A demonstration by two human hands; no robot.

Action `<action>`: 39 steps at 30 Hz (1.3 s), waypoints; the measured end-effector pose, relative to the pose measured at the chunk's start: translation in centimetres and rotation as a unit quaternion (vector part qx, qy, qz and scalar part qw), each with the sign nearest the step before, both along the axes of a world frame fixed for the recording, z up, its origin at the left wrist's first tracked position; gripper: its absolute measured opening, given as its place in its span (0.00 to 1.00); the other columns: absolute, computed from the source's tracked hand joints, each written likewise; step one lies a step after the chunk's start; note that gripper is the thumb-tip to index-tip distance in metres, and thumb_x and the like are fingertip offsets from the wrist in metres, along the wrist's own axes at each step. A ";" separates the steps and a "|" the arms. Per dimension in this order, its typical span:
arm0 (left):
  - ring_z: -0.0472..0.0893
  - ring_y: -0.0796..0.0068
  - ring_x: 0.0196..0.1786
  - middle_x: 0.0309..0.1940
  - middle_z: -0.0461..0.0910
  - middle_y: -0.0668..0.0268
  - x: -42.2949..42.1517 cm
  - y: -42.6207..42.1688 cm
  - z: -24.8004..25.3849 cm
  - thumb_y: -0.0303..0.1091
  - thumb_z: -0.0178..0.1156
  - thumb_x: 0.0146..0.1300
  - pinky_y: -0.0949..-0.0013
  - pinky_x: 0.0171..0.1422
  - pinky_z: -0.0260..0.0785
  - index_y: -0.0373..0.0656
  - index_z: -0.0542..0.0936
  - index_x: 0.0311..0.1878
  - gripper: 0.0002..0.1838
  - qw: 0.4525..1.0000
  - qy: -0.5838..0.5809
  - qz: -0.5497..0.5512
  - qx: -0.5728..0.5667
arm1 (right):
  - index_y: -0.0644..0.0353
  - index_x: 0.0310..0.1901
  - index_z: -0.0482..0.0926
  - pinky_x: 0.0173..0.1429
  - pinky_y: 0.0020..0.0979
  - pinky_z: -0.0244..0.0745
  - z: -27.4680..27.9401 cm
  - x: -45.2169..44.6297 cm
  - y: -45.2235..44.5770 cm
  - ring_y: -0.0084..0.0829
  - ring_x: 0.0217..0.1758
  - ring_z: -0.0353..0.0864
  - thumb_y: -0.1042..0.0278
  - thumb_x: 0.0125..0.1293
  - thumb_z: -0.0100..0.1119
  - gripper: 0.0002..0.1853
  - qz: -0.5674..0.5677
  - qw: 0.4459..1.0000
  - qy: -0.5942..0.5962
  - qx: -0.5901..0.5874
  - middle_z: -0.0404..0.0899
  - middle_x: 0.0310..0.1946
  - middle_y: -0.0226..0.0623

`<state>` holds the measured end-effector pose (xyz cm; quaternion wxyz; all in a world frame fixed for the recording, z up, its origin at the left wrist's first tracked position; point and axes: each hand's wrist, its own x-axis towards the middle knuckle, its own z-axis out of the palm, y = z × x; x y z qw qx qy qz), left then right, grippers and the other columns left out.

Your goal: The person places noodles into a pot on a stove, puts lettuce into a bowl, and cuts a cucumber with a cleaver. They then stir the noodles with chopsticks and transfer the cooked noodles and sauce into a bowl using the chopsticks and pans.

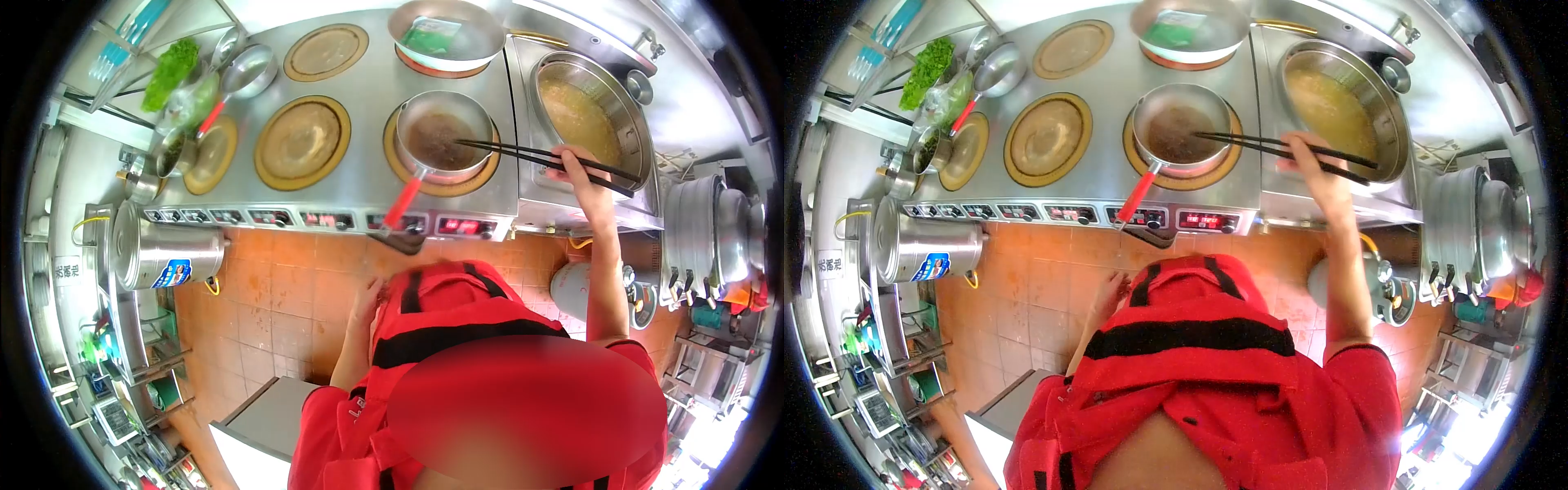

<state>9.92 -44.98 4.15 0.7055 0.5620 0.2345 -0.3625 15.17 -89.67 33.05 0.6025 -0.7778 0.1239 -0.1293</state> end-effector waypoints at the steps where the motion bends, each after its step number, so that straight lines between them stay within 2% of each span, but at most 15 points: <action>1: 0.77 0.80 0.31 0.34 0.78 0.69 -0.1 0.0 0.3 0.40 0.54 0.68 0.76 0.32 0.68 0.43 0.75 0.46 0.11 1.000 0.003 0.003 0.003 | 0.70 0.46 0.78 0.43 0.24 0.81 -0.1 -0.2 -0.4 0.27 0.35 0.82 0.70 0.70 0.51 0.11 0.001 1.000 0.005 -0.007 0.80 0.37 0.39; 3: 0.77 0.80 0.30 0.33 0.78 0.69 -0.3 0.1 0.9 0.39 0.54 0.68 0.77 0.31 0.69 0.43 0.75 0.47 0.11 1.000 0.003 0.015 -0.005 | 0.69 0.46 0.78 0.42 0.24 0.80 -0.5 -0.3 -0.5 0.26 0.36 0.82 0.71 0.70 0.51 0.11 0.016 0.998 0.022 -0.063 0.80 0.37 0.39; 6: 0.77 0.81 0.29 0.33 0.78 0.69 -0.3 -0.1 1.5 0.39 0.54 0.68 0.77 0.30 0.68 0.43 0.75 0.47 0.11 1.000 0.001 0.013 0.012 | 0.69 0.45 0.79 0.39 0.24 0.79 -1.1 0.7 0.9 0.25 0.33 0.83 0.69 0.68 0.54 0.12 -0.008 1.000 0.006 -0.001 0.82 0.38 0.41; 7: 0.77 0.81 0.29 0.33 0.78 0.70 -0.2 -0.2 1.5 0.39 0.54 0.69 0.77 0.30 0.68 0.43 0.75 0.47 0.11 1.000 -0.002 0.012 0.021 | 0.70 0.46 0.79 0.40 0.23 0.79 -0.4 0.8 0.9 0.26 0.34 0.83 0.69 0.68 0.54 0.12 -0.008 0.999 0.027 -0.044 0.82 0.38 0.41; 11: 0.77 0.81 0.30 0.33 0.79 0.70 -0.4 0.6 -0.2 0.39 0.54 0.69 0.77 0.30 0.68 0.42 0.76 0.46 0.11 1.000 -0.017 0.005 -0.015 | 0.72 0.47 0.78 0.43 0.24 0.81 0.4 0.6 1.1 0.29 0.37 0.83 0.70 0.68 0.54 0.13 0.003 0.998 -0.032 0.059 0.81 0.40 0.43; 14: 0.78 0.81 0.30 0.33 0.79 0.70 0.1 0.4 0.6 0.40 0.54 0.69 0.77 0.31 0.69 0.43 0.76 0.45 0.11 1.000 -0.013 0.015 0.001 | 0.72 0.46 0.78 0.44 0.25 0.81 -2.8 1.0 0.7 0.30 0.38 0.83 0.70 0.68 0.54 0.13 -0.010 0.996 0.021 0.087 0.80 0.41 0.44; 16: 0.78 0.81 0.30 0.33 0.80 0.70 0.3 -0.2 2.5 0.41 0.54 0.69 0.76 0.33 0.70 0.43 0.77 0.44 0.12 0.999 -0.006 0.029 0.012 | 0.71 0.47 0.77 0.44 0.26 0.81 -2.8 0.9 0.1 0.30 0.37 0.83 0.70 0.69 0.53 0.13 -0.030 0.994 0.014 0.104 0.80 0.40 0.43; 20: 0.79 0.78 0.33 0.34 0.80 0.69 1.0 0.9 2.0 0.46 0.54 0.69 0.73 0.36 0.72 0.43 0.77 0.44 0.15 0.995 -0.004 0.046 -0.092 | 0.70 0.47 0.77 0.46 0.27 0.80 -2.9 0.1 -0.5 0.30 0.36 0.83 0.68 0.70 0.52 0.13 -0.051 0.992 0.001 0.113 0.79 0.38 0.42; 22: 0.79 0.75 0.35 0.37 0.80 0.68 2.7 0.5 4.4 0.48 0.53 0.69 0.71 0.38 0.73 0.42 0.78 0.45 0.17 0.984 -0.017 0.078 -0.160 | 0.71 0.47 0.77 0.46 0.28 0.80 -4.2 0.3 -0.3 0.31 0.36 0.82 0.68 0.70 0.51 0.14 -0.039 0.994 0.007 0.099 0.78 0.39 0.43; 25: 0.80 0.73 0.39 0.40 0.80 0.64 6.1 -1.3 8.8 0.55 0.48 0.69 0.67 0.45 0.74 0.42 0.77 0.48 0.24 0.989 -0.049 0.082 -0.115 | 0.70 0.48 0.76 0.46 0.28 0.80 -3.2 0.1 -0.4 0.31 0.37 0.82 0.68 0.70 0.51 0.13 -0.062 0.989 -0.013 0.134 0.78 0.40 0.42; 28: 0.81 0.72 0.40 0.42 0.80 0.63 9.3 -4.3 12.8 0.56 0.47 0.70 0.66 0.45 0.75 0.41 0.76 0.52 0.26 0.983 -0.116 0.025 -0.142 | 0.71 0.50 0.76 0.47 0.29 0.81 -3.7 1.0 0.7 0.30 0.41 0.82 0.66 0.70 0.52 0.15 -0.050 0.986 -0.032 0.153 0.79 0.41 0.42; 33: 0.82 0.72 0.38 0.42 0.81 0.62 13.2 -7.5 15.4 0.57 0.47 0.69 0.67 0.41 0.76 0.40 0.74 0.56 0.29 0.982 -0.047 -0.106 -0.147 | 0.70 0.50 0.76 0.49 0.29 0.80 -6.8 2.2 3.5 0.31 0.41 0.82 0.68 0.71 0.51 0.14 -0.002 0.984 -0.043 0.172 0.78 0.43 0.41; 34: 0.83 0.72 0.38 0.41 0.81 0.62 13.8 -7.9 15.4 0.57 0.47 0.69 0.68 0.40 0.76 0.40 0.73 0.57 0.29 0.981 -0.028 -0.131 -0.142 | 0.70 0.50 0.76 0.50 0.30 0.80 -6.0 1.2 2.9 0.32 0.42 0.82 0.69 0.71 0.50 0.14 -0.016 0.987 -0.023 0.155 0.78 0.43 0.42; 35: 0.80 0.77 0.31 0.39 0.81 0.64 14.2 -8.6 15.0 0.57 0.49 0.68 0.73 0.33 0.73 0.40 0.74 0.56 0.28 0.983 -0.014 -0.137 -0.120 | 0.70 0.50 0.75 0.50 0.30 0.80 -5.9 0.2 1.8 0.32 0.42 0.82 0.69 0.71 0.50 0.14 -0.020 0.989 -0.020 0.143 0.78 0.43 0.42; 39: 0.72 0.84 0.23 0.36 0.80 0.67 15.2 -8.6 13.3 0.52 0.52 0.68 0.80 0.24 0.63 0.41 0.73 0.57 0.25 0.953 0.013 -0.174 -0.247 | 0.69 0.50 0.75 0.50 0.30 0.80 -5.8 -0.6 1.6 0.33 0.42 0.82 0.68 0.71 0.50 0.14 -0.029 0.989 -0.025 0.142 0.77 0.43 0.43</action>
